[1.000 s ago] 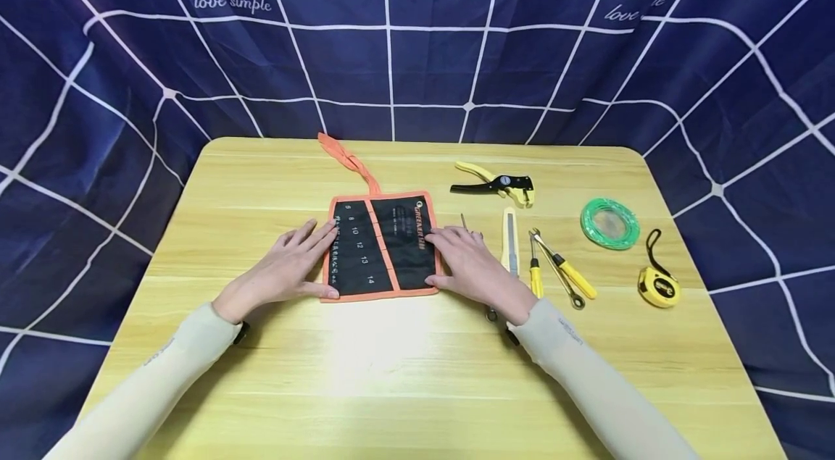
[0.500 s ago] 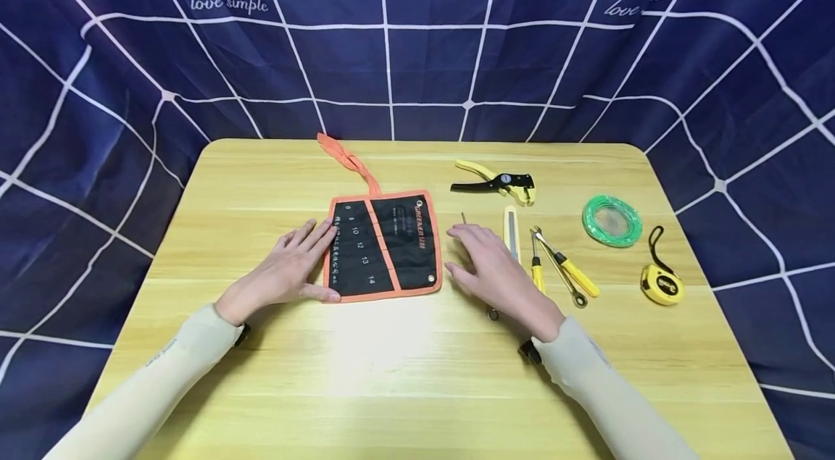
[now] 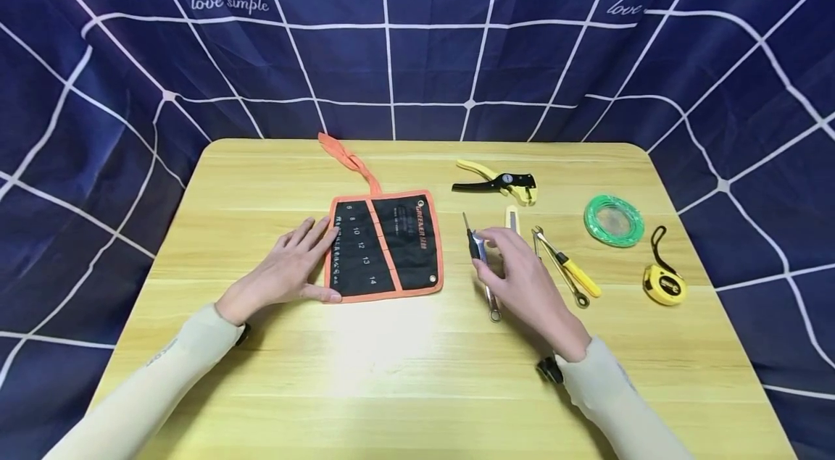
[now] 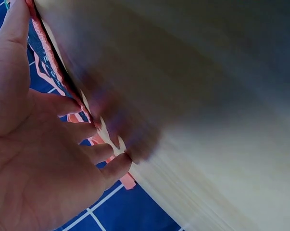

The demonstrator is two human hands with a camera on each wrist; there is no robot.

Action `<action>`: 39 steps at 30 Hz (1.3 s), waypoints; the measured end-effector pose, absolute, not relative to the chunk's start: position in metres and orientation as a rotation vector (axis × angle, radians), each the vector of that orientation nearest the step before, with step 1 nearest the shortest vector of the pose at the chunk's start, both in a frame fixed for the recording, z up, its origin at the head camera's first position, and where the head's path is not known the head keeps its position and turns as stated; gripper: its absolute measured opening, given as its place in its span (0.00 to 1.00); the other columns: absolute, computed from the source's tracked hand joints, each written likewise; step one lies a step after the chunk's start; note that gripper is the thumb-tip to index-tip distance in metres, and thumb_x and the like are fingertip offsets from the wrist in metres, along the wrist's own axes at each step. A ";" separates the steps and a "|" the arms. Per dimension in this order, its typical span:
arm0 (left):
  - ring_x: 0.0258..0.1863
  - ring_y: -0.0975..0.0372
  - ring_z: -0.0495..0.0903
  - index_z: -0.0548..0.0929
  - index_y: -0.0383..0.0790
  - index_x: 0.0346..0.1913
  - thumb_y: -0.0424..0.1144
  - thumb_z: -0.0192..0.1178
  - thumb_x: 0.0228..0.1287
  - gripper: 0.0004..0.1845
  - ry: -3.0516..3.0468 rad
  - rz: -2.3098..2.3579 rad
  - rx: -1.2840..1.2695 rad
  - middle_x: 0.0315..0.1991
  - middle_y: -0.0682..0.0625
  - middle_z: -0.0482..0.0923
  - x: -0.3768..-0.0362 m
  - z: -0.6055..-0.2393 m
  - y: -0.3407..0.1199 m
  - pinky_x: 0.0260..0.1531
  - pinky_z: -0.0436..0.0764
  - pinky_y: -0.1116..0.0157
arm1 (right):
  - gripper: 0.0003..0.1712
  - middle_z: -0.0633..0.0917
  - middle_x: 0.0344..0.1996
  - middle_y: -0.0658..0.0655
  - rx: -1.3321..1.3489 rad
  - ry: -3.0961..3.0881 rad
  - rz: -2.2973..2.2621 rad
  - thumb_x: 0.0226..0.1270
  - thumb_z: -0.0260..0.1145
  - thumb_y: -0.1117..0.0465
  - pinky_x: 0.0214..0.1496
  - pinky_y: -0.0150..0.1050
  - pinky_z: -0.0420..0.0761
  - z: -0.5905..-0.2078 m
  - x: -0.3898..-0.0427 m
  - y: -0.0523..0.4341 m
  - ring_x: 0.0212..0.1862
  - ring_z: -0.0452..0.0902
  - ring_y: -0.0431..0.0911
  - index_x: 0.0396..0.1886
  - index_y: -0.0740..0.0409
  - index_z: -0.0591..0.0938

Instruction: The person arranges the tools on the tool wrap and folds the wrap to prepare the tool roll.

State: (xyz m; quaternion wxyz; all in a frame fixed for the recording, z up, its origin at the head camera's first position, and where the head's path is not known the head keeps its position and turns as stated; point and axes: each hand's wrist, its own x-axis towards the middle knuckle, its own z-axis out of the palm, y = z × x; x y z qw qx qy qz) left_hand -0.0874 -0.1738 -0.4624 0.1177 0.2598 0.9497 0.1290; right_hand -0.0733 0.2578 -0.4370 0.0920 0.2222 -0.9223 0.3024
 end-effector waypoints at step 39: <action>0.85 0.34 0.47 0.53 0.33 0.88 0.76 0.72 0.59 0.70 2.776 0.273 0.766 0.88 0.35 0.44 -0.090 -0.460 -0.170 0.72 0.62 0.32 | 0.21 0.80 0.37 0.62 0.071 -3.056 0.760 0.69 0.78 0.55 0.38 0.48 0.73 -0.445 -0.070 0.288 0.37 0.75 0.54 0.49 0.67 0.82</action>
